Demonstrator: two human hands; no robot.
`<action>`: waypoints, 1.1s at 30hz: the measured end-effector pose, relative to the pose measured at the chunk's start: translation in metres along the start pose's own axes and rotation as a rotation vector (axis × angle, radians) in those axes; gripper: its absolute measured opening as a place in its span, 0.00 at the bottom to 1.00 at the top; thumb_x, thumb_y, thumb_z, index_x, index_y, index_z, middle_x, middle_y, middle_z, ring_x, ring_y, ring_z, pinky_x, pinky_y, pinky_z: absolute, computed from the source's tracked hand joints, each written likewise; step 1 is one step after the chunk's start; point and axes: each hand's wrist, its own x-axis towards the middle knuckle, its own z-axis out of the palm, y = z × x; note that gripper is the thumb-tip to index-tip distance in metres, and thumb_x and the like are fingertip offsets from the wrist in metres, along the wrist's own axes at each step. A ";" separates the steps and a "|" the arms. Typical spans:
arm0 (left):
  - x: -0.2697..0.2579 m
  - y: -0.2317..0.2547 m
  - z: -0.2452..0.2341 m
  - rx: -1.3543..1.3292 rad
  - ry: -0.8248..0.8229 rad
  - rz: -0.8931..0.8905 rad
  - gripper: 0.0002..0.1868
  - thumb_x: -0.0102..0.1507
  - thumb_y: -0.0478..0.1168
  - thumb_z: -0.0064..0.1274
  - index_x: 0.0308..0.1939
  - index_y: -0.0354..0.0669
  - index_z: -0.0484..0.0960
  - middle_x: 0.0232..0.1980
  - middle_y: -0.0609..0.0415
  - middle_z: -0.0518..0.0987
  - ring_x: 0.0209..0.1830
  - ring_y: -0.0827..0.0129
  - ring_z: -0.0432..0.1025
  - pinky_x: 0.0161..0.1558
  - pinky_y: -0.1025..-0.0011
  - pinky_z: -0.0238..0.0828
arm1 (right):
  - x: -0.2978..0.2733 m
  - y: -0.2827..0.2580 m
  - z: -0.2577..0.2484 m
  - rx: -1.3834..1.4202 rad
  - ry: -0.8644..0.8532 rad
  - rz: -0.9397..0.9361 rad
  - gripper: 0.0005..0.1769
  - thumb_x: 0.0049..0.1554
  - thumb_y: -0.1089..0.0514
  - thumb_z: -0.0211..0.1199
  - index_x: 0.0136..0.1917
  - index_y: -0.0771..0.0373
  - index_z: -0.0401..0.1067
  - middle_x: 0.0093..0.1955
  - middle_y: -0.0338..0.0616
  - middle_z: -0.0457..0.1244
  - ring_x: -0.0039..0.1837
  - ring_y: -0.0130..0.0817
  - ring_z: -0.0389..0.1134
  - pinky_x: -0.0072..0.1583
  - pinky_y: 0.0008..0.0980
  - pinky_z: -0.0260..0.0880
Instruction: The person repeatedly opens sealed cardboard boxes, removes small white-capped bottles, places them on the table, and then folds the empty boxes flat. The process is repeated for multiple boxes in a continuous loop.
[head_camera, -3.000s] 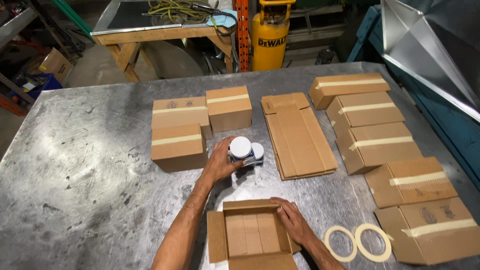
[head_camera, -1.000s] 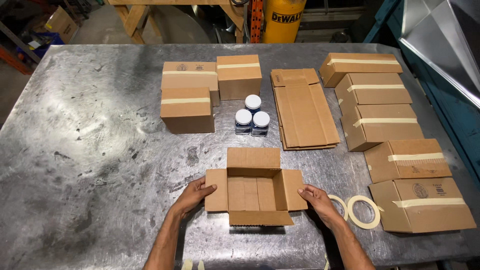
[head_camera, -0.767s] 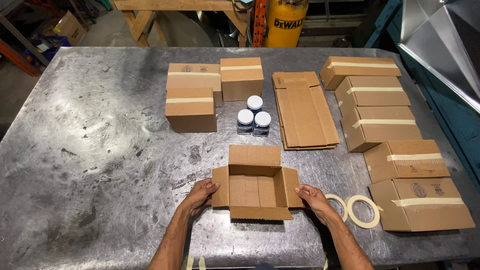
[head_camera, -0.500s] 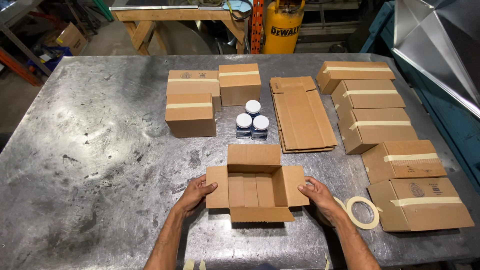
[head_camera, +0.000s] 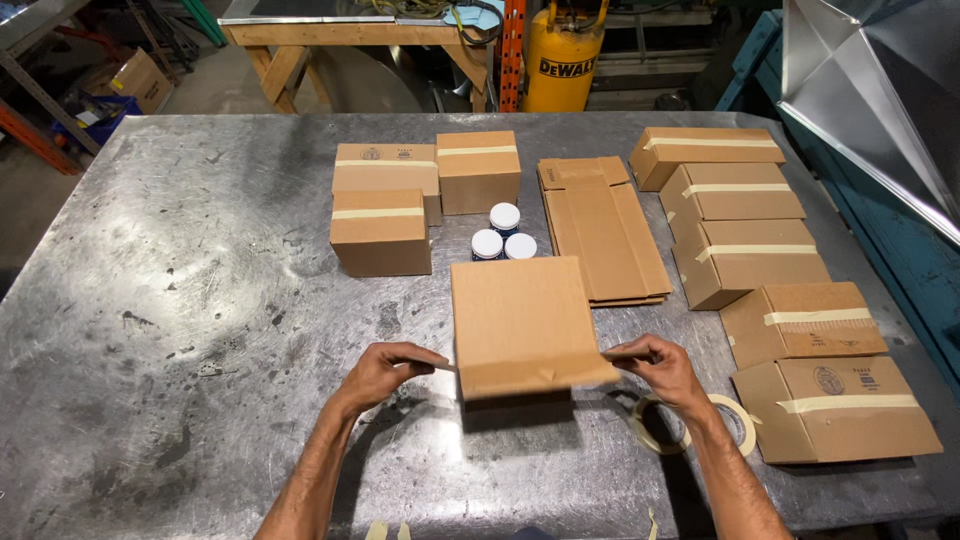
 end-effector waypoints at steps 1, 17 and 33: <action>0.000 -0.004 -0.004 0.071 -0.058 0.091 0.15 0.62 0.22 0.64 0.46 0.41 0.98 0.47 0.43 0.95 0.57 0.56 0.84 0.65 0.51 0.77 | -0.003 0.003 -0.002 0.002 -0.059 -0.072 0.08 0.55 0.66 0.77 0.47 0.72 0.82 0.53 0.62 0.79 0.58 0.41 0.76 0.62 0.46 0.76; -0.025 -0.186 0.011 1.095 -0.353 0.654 0.24 0.60 0.27 0.69 0.61 0.39 0.88 0.67 0.50 0.85 0.76 0.47 0.68 0.43 0.58 0.87 | -0.042 0.131 0.034 -0.770 -0.166 -0.345 0.12 0.54 0.63 0.76 0.48 0.46 0.87 0.78 0.32 0.66 0.64 0.39 0.67 0.61 0.45 0.73; -0.065 -0.096 0.093 0.314 0.129 -0.412 0.37 0.66 0.70 0.46 0.66 0.53 0.87 0.68 0.52 0.87 0.66 0.61 0.82 0.64 0.60 0.78 | -0.102 0.060 0.108 -0.001 0.147 0.477 0.28 0.72 0.44 0.45 0.73 0.57 0.76 0.76 0.55 0.71 0.74 0.51 0.73 0.70 0.57 0.78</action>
